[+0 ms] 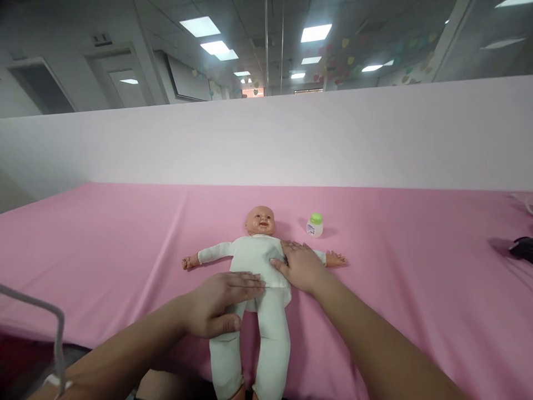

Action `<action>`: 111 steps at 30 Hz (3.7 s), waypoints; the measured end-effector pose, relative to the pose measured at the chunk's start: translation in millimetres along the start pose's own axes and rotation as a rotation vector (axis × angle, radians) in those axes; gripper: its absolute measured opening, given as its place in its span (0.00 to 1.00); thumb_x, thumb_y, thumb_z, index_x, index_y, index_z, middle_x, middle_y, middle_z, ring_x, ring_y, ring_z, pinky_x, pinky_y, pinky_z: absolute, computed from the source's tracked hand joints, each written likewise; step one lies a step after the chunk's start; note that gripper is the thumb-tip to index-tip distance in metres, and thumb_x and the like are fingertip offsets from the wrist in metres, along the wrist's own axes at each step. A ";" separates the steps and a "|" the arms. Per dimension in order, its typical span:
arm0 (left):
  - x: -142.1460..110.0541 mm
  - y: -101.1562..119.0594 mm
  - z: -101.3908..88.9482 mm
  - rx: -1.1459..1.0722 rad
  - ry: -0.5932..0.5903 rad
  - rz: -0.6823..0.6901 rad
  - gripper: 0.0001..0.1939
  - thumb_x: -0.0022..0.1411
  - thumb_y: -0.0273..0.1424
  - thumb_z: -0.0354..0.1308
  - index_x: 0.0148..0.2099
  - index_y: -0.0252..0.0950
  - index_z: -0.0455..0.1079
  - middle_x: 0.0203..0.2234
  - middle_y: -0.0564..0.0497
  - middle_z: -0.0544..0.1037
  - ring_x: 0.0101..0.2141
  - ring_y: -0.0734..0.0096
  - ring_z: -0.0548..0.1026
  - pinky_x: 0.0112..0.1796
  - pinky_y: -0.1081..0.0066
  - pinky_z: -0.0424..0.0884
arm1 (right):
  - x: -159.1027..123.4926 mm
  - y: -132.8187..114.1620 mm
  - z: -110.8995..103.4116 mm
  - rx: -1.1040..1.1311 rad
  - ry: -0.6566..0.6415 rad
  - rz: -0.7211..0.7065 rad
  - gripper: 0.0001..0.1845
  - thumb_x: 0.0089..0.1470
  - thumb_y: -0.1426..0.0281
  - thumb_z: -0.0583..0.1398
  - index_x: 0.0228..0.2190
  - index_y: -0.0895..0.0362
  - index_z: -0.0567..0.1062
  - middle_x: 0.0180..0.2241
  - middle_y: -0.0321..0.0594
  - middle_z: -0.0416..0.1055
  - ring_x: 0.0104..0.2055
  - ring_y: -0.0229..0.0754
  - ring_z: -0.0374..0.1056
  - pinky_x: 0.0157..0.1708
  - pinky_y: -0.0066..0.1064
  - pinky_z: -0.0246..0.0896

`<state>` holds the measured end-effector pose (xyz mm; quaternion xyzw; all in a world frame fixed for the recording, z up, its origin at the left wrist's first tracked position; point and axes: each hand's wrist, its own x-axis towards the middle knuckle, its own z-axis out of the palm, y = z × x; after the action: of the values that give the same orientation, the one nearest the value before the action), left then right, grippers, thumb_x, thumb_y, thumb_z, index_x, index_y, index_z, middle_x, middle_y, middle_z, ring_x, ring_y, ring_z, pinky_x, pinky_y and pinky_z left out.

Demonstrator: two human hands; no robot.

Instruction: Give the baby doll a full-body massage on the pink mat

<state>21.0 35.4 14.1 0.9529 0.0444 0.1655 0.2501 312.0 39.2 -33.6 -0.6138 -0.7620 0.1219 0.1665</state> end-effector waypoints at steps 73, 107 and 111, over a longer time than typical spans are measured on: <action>-3.9 16.0 10.2 -0.063 -0.002 0.023 0.33 0.64 0.46 0.63 0.66 0.35 0.72 0.62 0.40 0.77 0.62 0.50 0.75 0.69 0.56 0.61 | -8.2 6.5 -6.3 0.010 -0.058 -0.011 0.45 0.64 0.40 0.54 0.70 0.56 0.64 0.72 0.52 0.59 0.73 0.62 0.56 0.71 0.53 0.48; 22.5 -101.9 -5.3 0.215 0.299 -0.512 0.27 0.74 0.43 0.52 0.68 0.37 0.71 0.64 0.44 0.76 0.63 0.53 0.73 0.65 0.55 0.68 | -58.1 -69.5 -42.3 0.258 -0.216 -0.516 0.22 0.68 0.63 0.56 0.59 0.45 0.79 0.60 0.36 0.76 0.66 0.50 0.69 0.72 0.48 0.52; 22.3 -102.9 -1.1 0.188 0.325 -0.511 0.27 0.73 0.42 0.53 0.67 0.35 0.71 0.65 0.41 0.74 0.65 0.52 0.71 0.67 0.52 0.66 | -60.7 -82.5 -33.2 0.234 -0.285 -0.525 0.28 0.67 0.61 0.58 0.66 0.47 0.71 0.69 0.40 0.66 0.72 0.53 0.60 0.74 0.52 0.46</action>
<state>41.4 129.3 -29.0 0.8911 0.3368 0.2424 0.1839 263.2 -38.6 22.7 -0.3496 -0.8909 0.2462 0.1530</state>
